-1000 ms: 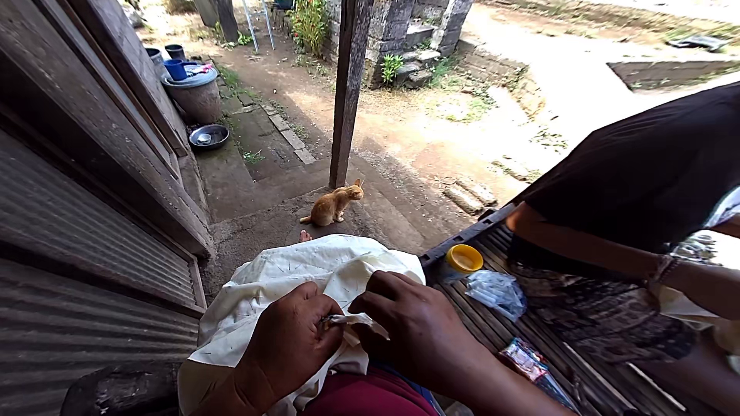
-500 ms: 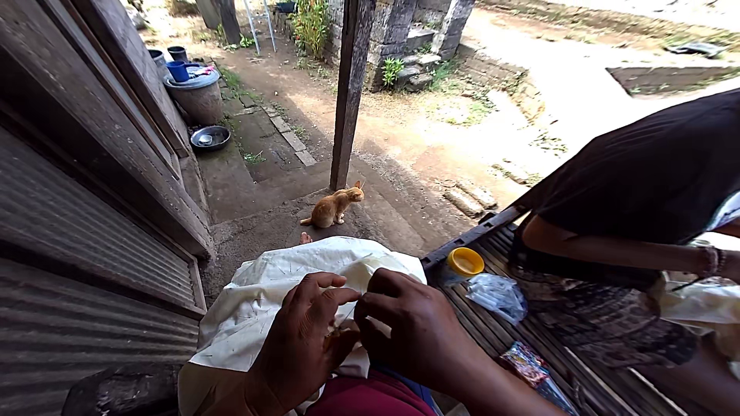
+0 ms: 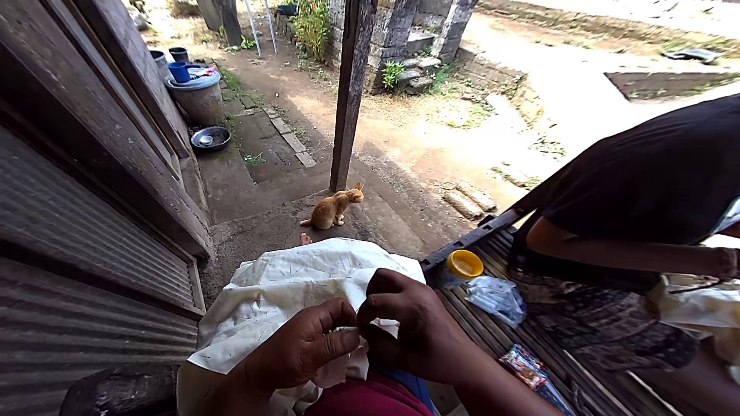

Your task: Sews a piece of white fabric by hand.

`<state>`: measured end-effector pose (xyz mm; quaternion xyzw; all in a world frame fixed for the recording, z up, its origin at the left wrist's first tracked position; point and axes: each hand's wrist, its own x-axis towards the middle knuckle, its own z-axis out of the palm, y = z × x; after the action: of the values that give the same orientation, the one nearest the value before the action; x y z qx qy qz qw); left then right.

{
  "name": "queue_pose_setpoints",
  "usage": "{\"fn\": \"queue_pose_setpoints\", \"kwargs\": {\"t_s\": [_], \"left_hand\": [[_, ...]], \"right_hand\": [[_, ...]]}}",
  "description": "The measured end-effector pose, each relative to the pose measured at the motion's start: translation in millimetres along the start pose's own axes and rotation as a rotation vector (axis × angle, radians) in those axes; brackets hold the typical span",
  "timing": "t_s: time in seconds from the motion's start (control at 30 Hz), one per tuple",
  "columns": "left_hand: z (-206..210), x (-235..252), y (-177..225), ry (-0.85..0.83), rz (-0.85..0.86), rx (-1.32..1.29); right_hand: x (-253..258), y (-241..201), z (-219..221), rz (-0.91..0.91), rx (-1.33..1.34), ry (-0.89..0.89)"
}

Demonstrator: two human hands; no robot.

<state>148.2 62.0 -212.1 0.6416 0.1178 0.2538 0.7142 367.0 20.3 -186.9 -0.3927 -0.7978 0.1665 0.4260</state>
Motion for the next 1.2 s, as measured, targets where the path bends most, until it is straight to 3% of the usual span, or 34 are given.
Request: {"fn": "queue_pose_setpoints", "kwargs": {"t_s": [0.27,0.47,0.67,0.9,1.0,1.1,1.2], "left_hand": [[4,-1,1,0.076,-0.036,-0.192],[4,-2,0,0.027,-0.032,-0.180],[6,-4,-3,0.125,0.021,0.107],[8,-6,-6,0.450,0.205,0.432],[8,-7,-9,0.602,0.255,0.586],[11,-7,-10,0.550,0.258,0.680],[17,-5,-9,0.491,0.280,0.701]], "right_hand": [[-2,11,2,-0.060,0.098,0.021],[-2,16,2,-0.134,0.149,-0.003],[-4,16,7,-0.128,0.003,-0.006],[-6,24,9,0.040,0.093,-0.016],[-8,25,4,0.060,0.003,-0.129],[-1,13,-2,-0.144,0.036,-0.211],[4,12,2,0.007,-0.050,-0.142]]}}
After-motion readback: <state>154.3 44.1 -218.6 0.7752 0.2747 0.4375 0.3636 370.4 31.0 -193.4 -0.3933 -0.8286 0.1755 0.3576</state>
